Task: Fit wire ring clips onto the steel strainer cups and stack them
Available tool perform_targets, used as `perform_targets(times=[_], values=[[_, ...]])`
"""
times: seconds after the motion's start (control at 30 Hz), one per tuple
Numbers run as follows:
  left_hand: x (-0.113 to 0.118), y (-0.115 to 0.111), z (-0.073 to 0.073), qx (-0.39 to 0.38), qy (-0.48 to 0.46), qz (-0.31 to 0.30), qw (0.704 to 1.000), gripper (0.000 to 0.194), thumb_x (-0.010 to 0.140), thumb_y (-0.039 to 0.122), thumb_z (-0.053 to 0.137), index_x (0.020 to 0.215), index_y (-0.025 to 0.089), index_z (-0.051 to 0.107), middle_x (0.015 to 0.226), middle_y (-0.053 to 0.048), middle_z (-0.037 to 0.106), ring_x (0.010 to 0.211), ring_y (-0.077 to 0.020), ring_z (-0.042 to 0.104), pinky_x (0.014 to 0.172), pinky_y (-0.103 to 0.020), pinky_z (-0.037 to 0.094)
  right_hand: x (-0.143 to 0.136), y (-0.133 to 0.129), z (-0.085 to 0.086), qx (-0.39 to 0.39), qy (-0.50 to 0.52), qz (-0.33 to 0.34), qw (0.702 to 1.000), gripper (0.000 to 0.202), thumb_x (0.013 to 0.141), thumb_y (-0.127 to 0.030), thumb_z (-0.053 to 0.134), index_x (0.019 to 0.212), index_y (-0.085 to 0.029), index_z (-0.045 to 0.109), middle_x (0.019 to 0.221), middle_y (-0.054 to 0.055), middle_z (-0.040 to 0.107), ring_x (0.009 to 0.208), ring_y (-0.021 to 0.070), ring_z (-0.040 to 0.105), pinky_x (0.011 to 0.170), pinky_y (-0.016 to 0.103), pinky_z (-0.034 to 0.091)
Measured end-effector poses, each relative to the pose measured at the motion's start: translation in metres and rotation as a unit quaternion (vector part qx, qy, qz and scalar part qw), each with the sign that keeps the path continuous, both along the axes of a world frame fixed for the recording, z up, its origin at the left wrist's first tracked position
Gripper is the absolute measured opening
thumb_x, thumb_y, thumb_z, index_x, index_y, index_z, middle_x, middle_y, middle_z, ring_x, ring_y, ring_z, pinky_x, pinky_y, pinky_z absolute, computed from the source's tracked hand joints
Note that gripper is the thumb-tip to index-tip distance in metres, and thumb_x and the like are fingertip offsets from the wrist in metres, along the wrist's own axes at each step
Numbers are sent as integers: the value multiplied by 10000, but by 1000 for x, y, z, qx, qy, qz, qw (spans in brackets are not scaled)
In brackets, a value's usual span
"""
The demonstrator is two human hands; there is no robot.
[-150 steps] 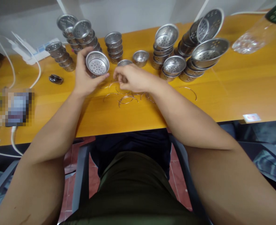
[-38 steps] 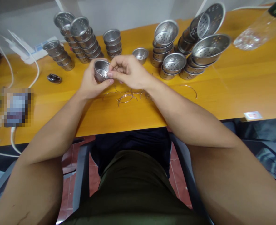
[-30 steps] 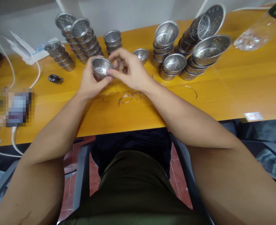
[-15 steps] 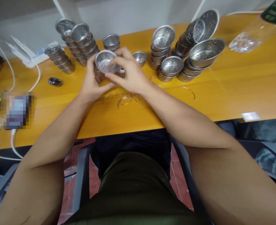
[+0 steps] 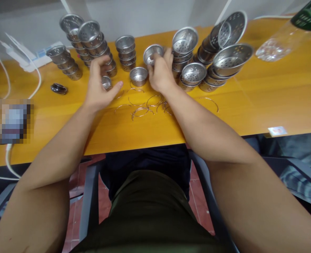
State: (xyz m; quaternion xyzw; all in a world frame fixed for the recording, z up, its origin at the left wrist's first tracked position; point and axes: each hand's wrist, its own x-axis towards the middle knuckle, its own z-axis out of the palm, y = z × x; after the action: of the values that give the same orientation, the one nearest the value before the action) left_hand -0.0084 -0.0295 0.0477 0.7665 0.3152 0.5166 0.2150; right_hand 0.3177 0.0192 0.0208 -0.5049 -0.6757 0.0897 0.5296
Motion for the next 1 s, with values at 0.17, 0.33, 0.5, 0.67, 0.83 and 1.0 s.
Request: perform_targets(times=[0.17, 0.33, 0.5, 0.67, 0.83, 1.0], values=[[-2, -8, 4, 19, 67, 24, 997, 933, 1010, 962, 939, 1699, 388, 676, 1868, -190, 640, 1834, -514, 568, 1524, -725, 566, -11, -31, 38, -175, -170, -79, 967, 495, 1311, -638, 491, 1611, -410, 812, 1850, 112, 693, 1777, 426, 477, 1584, 616, 367], [2, -12, 2, 16, 98, 16, 995, 868, 1037, 907, 956, 1657, 357, 698, 1856, -206, 656, 1809, -512, 613, 1522, -724, 562, -18, -43, 61, -217, -207, -119, 946, 470, 1306, -341, 545, 1716, -282, 767, 2020, 155, 519, 1847, 346, 482, 1618, 472, 319], [2, -11, -2, 37, 106, 9, 994, 863, 1038, 871, 987, 1657, 343, 700, 1817, -192, 702, 1723, -470, 685, 1493, -655, 598, -14, -34, 49, -237, -190, -92, 948, 469, 1350, -438, 587, 1745, -217, 710, 2017, 192, 505, 1866, 396, 378, 1597, 530, 267], [0, -8, -6, 40, 114, -1, 993, 843, 1055, 767, 1016, 1705, 346, 684, 1809, -180, 696, 1683, -461, 707, 1490, -651, 605, -11, -58, 60, -166, -160, -8, 973, 638, 1262, -660, 741, 1757, -262, 681, 1811, 240, 690, 1907, 491, 268, 1562, 729, 262], [-1, -6, -9, 36, 112, 2, 993, 771, 1105, 685, 980, 1727, 351, 668, 1812, -171, 680, 1706, -456, 692, 1518, -654, 581, -22, -95, 88, -123, -200, 75, 969, 561, 1212, -671, 720, 1766, -584, 733, 1522, 143, 831, 1956, 481, 242, 1464, 835, 413], [-1, -5, -9, 44, 113, 4, 993, 737, 1122, 654, 954, 1717, 324, 669, 1788, -179, 704, 1646, -442, 741, 1498, -658, 608, -24, -81, 72, -103, -244, 126, 956, 340, 1162, -646, 777, 1365, -433, 946, 1492, 180, 824, 1701, 590, 532, 1380, 879, 514]])
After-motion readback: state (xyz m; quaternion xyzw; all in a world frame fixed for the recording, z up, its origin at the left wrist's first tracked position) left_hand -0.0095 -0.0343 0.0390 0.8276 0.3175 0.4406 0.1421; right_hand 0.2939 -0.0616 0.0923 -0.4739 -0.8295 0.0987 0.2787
